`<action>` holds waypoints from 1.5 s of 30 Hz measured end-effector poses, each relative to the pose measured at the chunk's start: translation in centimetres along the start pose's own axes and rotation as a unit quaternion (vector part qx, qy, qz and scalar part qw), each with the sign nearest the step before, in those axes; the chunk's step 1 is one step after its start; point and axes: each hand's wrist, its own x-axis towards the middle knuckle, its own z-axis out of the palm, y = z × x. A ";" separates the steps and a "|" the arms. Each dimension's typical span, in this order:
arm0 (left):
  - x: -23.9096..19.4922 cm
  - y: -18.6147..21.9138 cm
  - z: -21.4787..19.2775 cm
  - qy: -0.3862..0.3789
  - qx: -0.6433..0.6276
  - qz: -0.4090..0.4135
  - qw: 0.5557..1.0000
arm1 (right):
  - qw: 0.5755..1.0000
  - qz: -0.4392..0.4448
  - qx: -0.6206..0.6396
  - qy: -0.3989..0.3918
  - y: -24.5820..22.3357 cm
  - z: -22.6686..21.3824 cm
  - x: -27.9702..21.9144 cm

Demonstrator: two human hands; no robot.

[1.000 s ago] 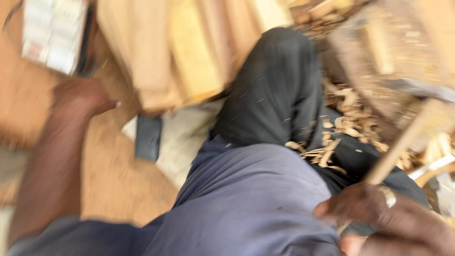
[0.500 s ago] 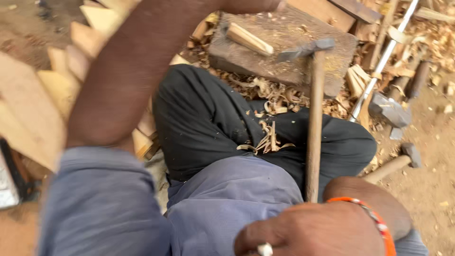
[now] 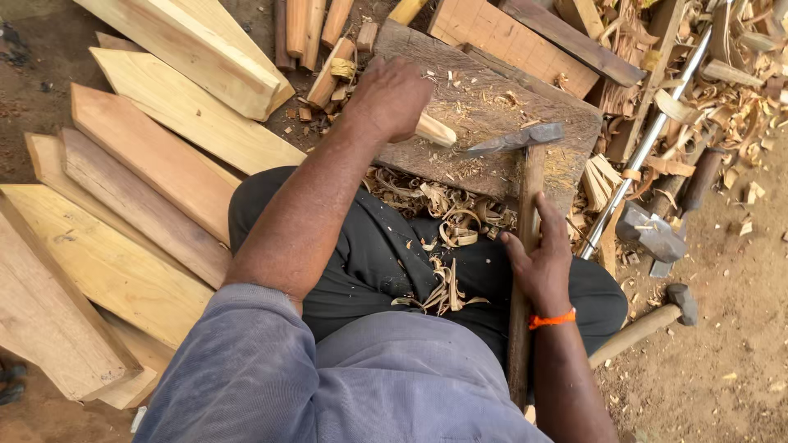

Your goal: The person sits on the ground and uses a hammer and chisel to carve a small piece of wood placed on a wooden block. They repeatedly strike the chisel to shape the wood, occasionally adjusting its position.

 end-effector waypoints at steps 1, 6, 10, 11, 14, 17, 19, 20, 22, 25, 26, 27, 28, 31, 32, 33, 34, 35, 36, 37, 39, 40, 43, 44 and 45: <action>-0.3 0.5 0.3 -0.008 -0.007 0.017 1.000 | 0.998 0.041 0.049 -0.012 0.9 0.0 -0.8; 0.2 -2.8 0.6 -0.027 -0.435 -0.033 0.900 | 0.960 0.167 0.223 -0.040 4.0 1.1 -0.2; 0.3 -3.4 1.4 0.054 -0.754 0.155 0.636 | 0.944 0.163 0.281 -0.054 4.3 1.0 0.2; -0.1 -3.2 1.4 0.039 -0.784 0.185 0.591 | 0.944 0.177 0.272 -0.056 4.1 0.8 0.2; -1.4 -2.1 1.1 0.009 -0.833 0.243 0.496 | 0.942 0.208 0.254 -0.065 3.2 0.6 0.6; -3.4 -1.4 1.0 0.016 -0.835 0.255 0.487 | 0.941 0.205 0.260 -0.067 2.9 0.5 0.3; -4.6 -1.0 1.0 0.014 -0.838 0.286 0.464 | 0.938 0.200 0.274 -0.066 3.2 0.6 0.1; -5.3 -0.7 1.1 0.019 -0.840 0.299 0.452 | 0.936 0.201 0.281 -0.067 3.4 0.5 0.0; -6.8 -0.3 1.2 0.027 -0.843 0.325 0.429 | 0.936 0.200 0.281 -0.067 3.5 0.9 0.3; -8.6 0.4 1.7 0.042 -0.834 0.315 0.451 | 0.941 0.191 0.273 -0.064 3.4 1.0 0.6; -9.0 0.5 2.0 0.052 -0.834 0.314 0.451 | 0.938 0.192 0.281 -0.063 3.3 1.0 0.5; -9.3 0.6 2.4 0.060 -0.834 0.314 0.451 | 0.936 0.193 0.289 -0.061 3.2 1.0 0.3; -9.5 0.6 2.9 0.068 -0.834 0.313 0.450 | 0.938 0.194 0.281 -0.062 3.1 0.8 0.0; -9.3 0.5 4.0 0.079 -0.842 0.269 0.462 | 0.938 0.206 0.270 -0.066 2.8 0.5 0.2; -9.1 0.3 4.5 0.089 -0.822 0.193 0.528 | 0.933 0.221 0.273 -0.073 2.6 0.6 0.3; -8.9 0.2 5.0 0.097 -0.794 0.113 0.589 | 0.928 0.237 0.276 -0.080 2.4 0.5 0.4; -8.5 0.2 5.4 0.105 -0.757 0.033 0.644 | 0.929 0.240 0.269 -0.084 2.2 0.4 0.6; -8.1 0.3 5.8 0.116 -0.683 0.000 0.721 | 0.930 0.242 0.262 -0.089 2.0 0.2 0.8; -7.6 0.4 6.3 0.127 -0.600 -0.034 0.789 | 0.931 0.245 0.254 -0.094 1.7 -0.2 1.1; -7.5 0.6 7.0 0.133 -0.510 -0.069 0.847 | 0.940 0.227 0.237 -0.095 1.5 -0.5 0.9; -7.3 1.0 7.9 0.145 -0.463 -0.049 0.873 | 0.957 0.187 0.203 -0.095 0.9 -1.7 0.8; -7.3 1.0 8.0 0.152 -0.438 -0.037 0.885 | 0.974 0.148 0.149 -0.088 0.5 -2.5 0.9; -7.4 0.9 7.9 0.204 -0.387 0.020 0.899 | 0.997 0.059 -0.001 -0.058 -0.3 -5.8 0.9; -7.8 1.0 8.0 0.204 -0.404 0.016 0.891 | 0.997 0.042 -0.042 -0.041 -0.6 -6.6 0.5; -7.9 1.1 7.7 0.205 -0.420 0.013 0.884 | 0.996 0.025 -0.084 -0.022 -0.8 -7.2 0.1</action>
